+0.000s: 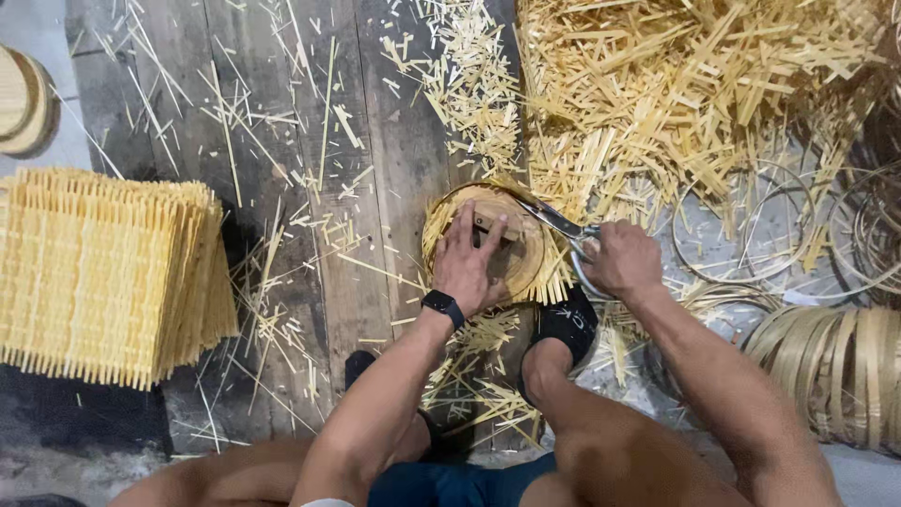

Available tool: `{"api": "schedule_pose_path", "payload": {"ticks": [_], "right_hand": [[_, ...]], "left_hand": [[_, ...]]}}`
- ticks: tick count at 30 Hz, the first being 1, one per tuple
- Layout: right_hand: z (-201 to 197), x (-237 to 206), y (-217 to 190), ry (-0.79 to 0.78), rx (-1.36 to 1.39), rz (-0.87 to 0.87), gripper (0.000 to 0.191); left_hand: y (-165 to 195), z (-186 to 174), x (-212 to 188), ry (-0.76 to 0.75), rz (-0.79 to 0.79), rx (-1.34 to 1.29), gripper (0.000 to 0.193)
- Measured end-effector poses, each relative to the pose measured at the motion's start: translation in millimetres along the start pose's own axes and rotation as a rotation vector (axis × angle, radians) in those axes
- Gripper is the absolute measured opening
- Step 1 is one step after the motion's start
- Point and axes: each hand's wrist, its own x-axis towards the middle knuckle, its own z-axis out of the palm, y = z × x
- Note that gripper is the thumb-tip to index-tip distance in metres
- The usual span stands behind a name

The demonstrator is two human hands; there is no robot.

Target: The person sits on the floor assembling bamboo steamer baskets. They fit a woven bamboo mat into a round bamboo rim, press the rim over the mat edges, trim the protruding strip ends with scissors, and set finished baskets onto a growing stack.

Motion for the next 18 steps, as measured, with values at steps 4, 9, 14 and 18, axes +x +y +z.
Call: {"api": "schedule_pose_path", "payload": {"ticks": [4,9,14,18], "right_hand": [[-6.6,11.3,-7.0,0.099,0.001,-0.07,0.047],[-9.7,33.9,-15.1,0.279,-0.161,-0.144,0.048],[-8.6,39.0,-9.5,0.035,-0.134,-0.138,0.047],[-10.8,40.4,-18.5,0.463,-0.126,-0.268,0.059]], "left_hand": [[-3.8,2.9,0.1,-0.024,0.044,0.014,0.12],[-22.7,4.5,0.4,0.023,0.1,-0.033,0.117],[-44.7,5.3,4.5,-0.02,0.298,0.244,0.098],[-47.4,-5.5,10.0,-0.216,0.255,0.068,0.107]]}}
